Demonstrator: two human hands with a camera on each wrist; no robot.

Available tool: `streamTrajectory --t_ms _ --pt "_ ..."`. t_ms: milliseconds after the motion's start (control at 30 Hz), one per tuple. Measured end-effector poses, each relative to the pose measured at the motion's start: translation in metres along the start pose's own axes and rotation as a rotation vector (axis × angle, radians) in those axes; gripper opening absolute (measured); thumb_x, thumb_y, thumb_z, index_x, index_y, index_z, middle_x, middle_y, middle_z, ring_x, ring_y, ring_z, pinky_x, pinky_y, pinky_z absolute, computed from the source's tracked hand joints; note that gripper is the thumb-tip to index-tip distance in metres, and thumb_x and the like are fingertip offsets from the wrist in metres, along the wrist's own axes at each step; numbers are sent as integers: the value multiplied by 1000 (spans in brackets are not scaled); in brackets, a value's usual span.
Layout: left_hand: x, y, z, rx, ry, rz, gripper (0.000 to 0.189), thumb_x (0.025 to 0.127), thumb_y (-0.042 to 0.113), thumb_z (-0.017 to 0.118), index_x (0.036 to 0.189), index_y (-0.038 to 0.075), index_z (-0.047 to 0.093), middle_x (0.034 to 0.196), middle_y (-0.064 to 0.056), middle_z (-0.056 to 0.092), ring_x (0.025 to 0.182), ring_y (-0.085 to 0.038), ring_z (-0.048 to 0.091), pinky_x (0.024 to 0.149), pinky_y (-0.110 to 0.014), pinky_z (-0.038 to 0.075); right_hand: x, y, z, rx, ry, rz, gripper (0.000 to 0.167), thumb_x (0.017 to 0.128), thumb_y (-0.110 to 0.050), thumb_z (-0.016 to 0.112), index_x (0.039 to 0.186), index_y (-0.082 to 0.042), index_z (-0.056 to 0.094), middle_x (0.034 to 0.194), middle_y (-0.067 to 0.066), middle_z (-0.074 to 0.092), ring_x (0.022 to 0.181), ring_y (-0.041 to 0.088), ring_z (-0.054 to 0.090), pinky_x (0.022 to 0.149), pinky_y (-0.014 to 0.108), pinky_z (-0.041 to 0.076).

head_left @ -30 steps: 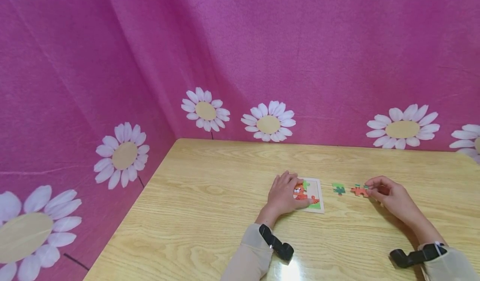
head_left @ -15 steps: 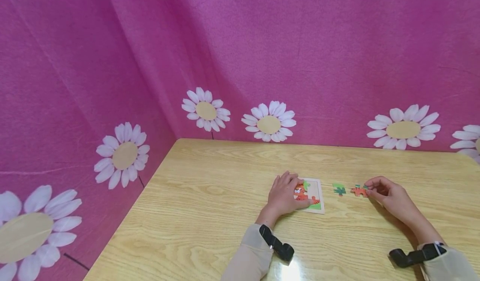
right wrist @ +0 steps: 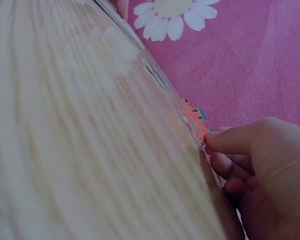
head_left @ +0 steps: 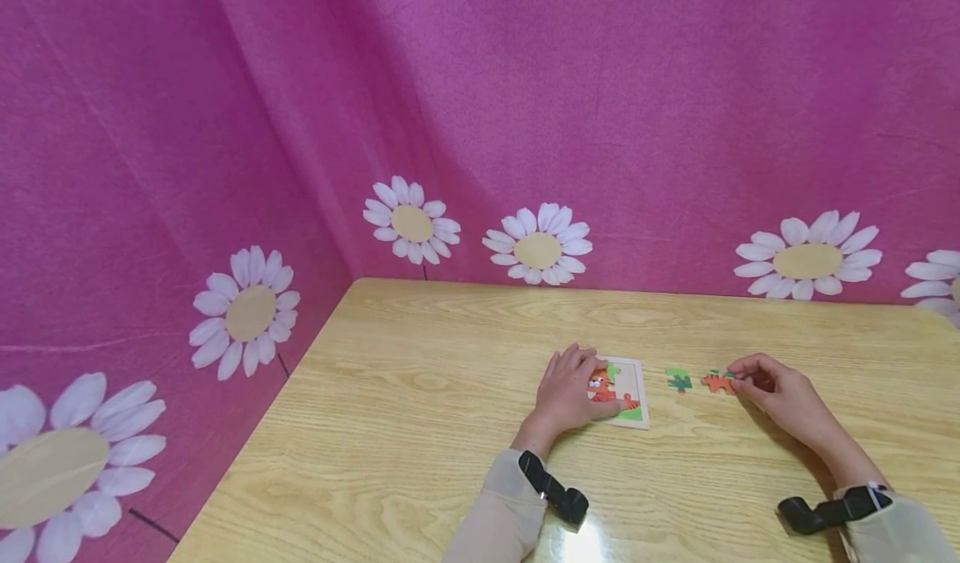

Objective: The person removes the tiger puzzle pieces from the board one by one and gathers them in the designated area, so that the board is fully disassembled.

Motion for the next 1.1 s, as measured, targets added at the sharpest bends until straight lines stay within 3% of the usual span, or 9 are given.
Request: streamTrajectory --t_ms 133,400,600,833,1100 --pt "1 1 0 29 7 9 67 84 59 67 140 27 50 153 6 40 150 -16 25 127 -36 18 1 0 -1 5 0 -4 15 93 -8 65 106 -1 63 83 -5 61 72 -9 46 60 11 40" --pt "1 1 -1 -2 -15 -16 69 84 60 66 142 28 49 155 8 37 152 -14 21 128 -35 14 2 -1 -4 -6 9 -25 17 94 -14 65 106 -2 64 86 -8 63 73 -10 48 60 10 42" --pt "2 0 0 1 -20 -17 69 84 60 65 142 28 48 154 8 37 152 -14 20 128 -36 14 2 -1 -3 -6 9 -16 20 95 -19 64 107 -2 64 88 0 67 72 -9 48 59 12 42" --pt "1 0 -1 1 -24 -3 69 84 61 64 143 27 48 155 7 36 152 -14 20 128 -35 14 2 -11 -2 5 43 -30 16 94 -15 65 105 -3 64 83 -21 59 69 -8 49 51 18 45" --pt "1 1 -2 4 -46 30 69 86 59 63 144 26 48 156 5 37 152 -17 22 127 -36 16 3 -34 9 31 44 -85 10 92 -10 67 101 -5 65 82 -4 68 67 -7 51 55 16 44"
Point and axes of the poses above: each hand's wrist, its own x-axis towards the middle knuckle, its own z-axis out of the palm, y = z × x, the point moved 8 cm from there along x, towards the middle knuckle
